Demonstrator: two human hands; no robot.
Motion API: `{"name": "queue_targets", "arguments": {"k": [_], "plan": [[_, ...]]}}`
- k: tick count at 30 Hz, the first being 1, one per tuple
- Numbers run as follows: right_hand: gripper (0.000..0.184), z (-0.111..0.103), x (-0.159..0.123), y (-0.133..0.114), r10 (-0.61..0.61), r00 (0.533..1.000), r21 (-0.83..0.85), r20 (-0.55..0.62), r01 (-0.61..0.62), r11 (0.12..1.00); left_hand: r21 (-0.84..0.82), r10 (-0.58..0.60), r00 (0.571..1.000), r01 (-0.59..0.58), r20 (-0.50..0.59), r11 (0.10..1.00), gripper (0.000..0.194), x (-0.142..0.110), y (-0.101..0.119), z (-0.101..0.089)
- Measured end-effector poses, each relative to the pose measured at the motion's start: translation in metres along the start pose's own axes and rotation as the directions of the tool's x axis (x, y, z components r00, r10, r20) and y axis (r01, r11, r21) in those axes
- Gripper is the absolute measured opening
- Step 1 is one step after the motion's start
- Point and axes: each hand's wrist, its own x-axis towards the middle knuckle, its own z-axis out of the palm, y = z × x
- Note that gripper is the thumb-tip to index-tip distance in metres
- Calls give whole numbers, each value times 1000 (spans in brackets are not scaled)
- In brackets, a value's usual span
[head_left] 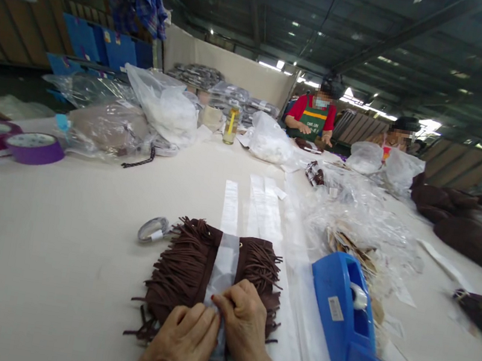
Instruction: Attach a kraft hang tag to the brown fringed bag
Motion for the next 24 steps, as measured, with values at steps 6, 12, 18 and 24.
{"name": "queue_targets", "arguments": {"k": [6, 12, 18, 24], "plan": [[21, -3, 5, -7, 82, 997, -98, 14, -80, 992, 27, 35, 998, -34, -48, 999, 28, 0, -1, 3], [14, -9, 3, -14, 6, 1000, 3, -19, -6, 1000, 0, 41, 999, -41, 22, 999, 29, -3, -5, 0], [19, -106, -19, 30, -96, 868, -70, -488, 70, 995, -36, -2, 999, 0, -47, 999, 29, -3, -2, -3], [52, -203, -44, 105, 368, 751, -90, -548, -490, 867, 42, 133, 973, -127, -188, 991, 23, -15, -14, 23]]}}
